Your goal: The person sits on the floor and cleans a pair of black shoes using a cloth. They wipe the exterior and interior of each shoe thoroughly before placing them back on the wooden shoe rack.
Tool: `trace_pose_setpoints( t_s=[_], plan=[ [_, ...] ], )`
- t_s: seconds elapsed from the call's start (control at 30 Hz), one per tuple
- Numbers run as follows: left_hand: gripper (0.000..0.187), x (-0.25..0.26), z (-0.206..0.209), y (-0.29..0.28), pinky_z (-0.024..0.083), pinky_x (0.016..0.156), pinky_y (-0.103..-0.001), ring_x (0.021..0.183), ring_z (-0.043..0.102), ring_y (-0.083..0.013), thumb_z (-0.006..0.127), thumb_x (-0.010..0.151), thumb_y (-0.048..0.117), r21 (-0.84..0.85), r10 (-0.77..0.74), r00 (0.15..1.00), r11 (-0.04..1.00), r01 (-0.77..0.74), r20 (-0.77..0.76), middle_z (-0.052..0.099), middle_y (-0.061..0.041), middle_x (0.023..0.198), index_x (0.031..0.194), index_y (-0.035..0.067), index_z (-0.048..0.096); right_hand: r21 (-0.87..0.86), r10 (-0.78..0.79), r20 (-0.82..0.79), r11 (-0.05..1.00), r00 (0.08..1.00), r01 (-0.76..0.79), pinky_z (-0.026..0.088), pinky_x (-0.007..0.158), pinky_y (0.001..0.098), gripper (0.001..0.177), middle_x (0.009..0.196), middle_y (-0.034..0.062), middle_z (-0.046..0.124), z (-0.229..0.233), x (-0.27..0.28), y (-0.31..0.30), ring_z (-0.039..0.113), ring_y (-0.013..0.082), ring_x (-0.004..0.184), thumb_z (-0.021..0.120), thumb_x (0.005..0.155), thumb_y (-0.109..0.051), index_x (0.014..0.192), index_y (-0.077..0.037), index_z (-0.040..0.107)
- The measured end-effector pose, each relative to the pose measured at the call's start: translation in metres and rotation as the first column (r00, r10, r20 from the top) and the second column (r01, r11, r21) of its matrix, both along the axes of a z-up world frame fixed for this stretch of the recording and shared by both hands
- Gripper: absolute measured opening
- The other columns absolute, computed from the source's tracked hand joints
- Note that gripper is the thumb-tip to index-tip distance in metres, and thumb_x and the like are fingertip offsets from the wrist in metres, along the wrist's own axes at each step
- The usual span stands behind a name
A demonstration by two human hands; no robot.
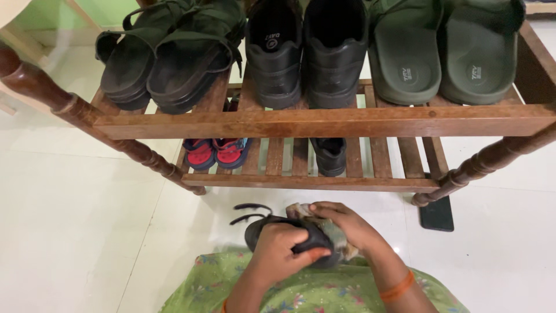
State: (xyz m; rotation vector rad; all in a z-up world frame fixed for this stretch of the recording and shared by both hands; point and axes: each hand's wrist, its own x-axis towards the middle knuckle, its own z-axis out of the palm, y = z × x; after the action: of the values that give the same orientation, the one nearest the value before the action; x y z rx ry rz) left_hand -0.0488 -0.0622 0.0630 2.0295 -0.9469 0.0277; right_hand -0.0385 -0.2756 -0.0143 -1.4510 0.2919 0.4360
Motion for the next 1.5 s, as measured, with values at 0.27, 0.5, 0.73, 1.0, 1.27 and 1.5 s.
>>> trace_pose_setpoints(
  t_s=[0.27,0.5,0.73,1.0,1.27,1.5],
  plan=[
    [0.031,-0.005,0.027,0.01,0.049,0.073,-0.046,0.081,0.062,-0.0343,0.079,0.083,0.032,0.238,-0.061,0.994,0.971,0.04,0.085,0.068,-0.012,0.08,0.081,0.005,0.065,-0.363,0.319,-0.088,0.872,0.944,-0.329,0.052,0.085,0.0341,0.046,0.113,0.0224,0.07,0.052,-0.03,0.002,0.066,0.0262,0.092,0.051,0.107,-0.036,0.136,-0.003,0.066],
    [0.013,-0.021,0.044,0.001,0.043,0.082,-0.041,0.089,0.06,-0.0246,0.073,0.084,0.022,0.359,-0.116,0.975,0.932,0.042,0.189,0.067,-0.004,0.082,0.082,0.009,0.069,-0.072,-0.083,-0.183,0.995,0.98,0.071,0.056,0.071,0.0349,0.046,0.107,0.0049,0.076,0.042,-0.023,0.031,0.066,0.017,0.093,0.053,0.097,-0.038,0.135,-0.015,0.061],
    [0.009,-0.035,0.04,-0.013,0.045,0.093,-0.035,0.099,0.06,-0.0213,0.065,0.08,0.008,0.358,-0.16,0.967,0.93,0.081,0.199,0.067,-0.002,0.087,0.087,0.009,0.072,0.375,-0.223,-0.018,0.902,0.975,0.214,0.052,0.097,0.0331,0.048,0.123,0.0104,0.07,-0.011,0.001,-0.007,0.066,0.0172,0.111,0.062,0.094,-0.023,0.136,-0.001,0.059],
    [0.062,-0.022,0.014,-0.004,0.045,0.097,-0.042,0.118,0.057,-0.038,0.074,0.085,0.015,0.27,0.119,0.978,0.96,-0.069,-0.173,0.064,-0.026,0.12,0.135,-0.009,0.046,0.506,-0.572,0.182,0.752,0.8,0.422,0.049,0.102,0.0326,0.061,0.132,0.0054,0.064,-0.019,0.003,0.027,0.062,0.0169,0.119,0.064,0.088,-0.003,0.146,-0.009,0.047],
    [0.043,0.0,-0.065,-0.013,0.047,0.094,-0.032,0.109,0.059,-0.0133,0.071,0.091,0.016,-0.462,-0.289,0.363,0.611,-0.643,-0.886,0.065,-0.001,0.12,0.13,0.005,0.057,0.535,-0.585,0.323,0.761,0.744,0.367,0.044,0.105,0.0339,0.064,0.136,0.0049,0.06,-0.013,-0.002,0.056,0.056,0.0167,0.124,0.067,0.09,-0.002,0.149,-0.009,0.043],
    [0.017,0.023,-0.122,-0.005,0.047,0.072,-0.032,0.093,0.063,-0.0179,0.065,0.093,0.018,-0.629,-0.59,0.405,0.236,-0.74,-0.698,0.069,-0.004,0.103,0.107,0.008,0.062,0.617,-0.555,0.322,0.738,0.767,0.274,0.042,0.11,0.0351,0.063,0.139,0.0038,0.057,-0.011,-0.003,0.06,0.053,0.0158,0.129,0.065,0.095,-0.004,0.152,-0.01,0.037]
  ],
)
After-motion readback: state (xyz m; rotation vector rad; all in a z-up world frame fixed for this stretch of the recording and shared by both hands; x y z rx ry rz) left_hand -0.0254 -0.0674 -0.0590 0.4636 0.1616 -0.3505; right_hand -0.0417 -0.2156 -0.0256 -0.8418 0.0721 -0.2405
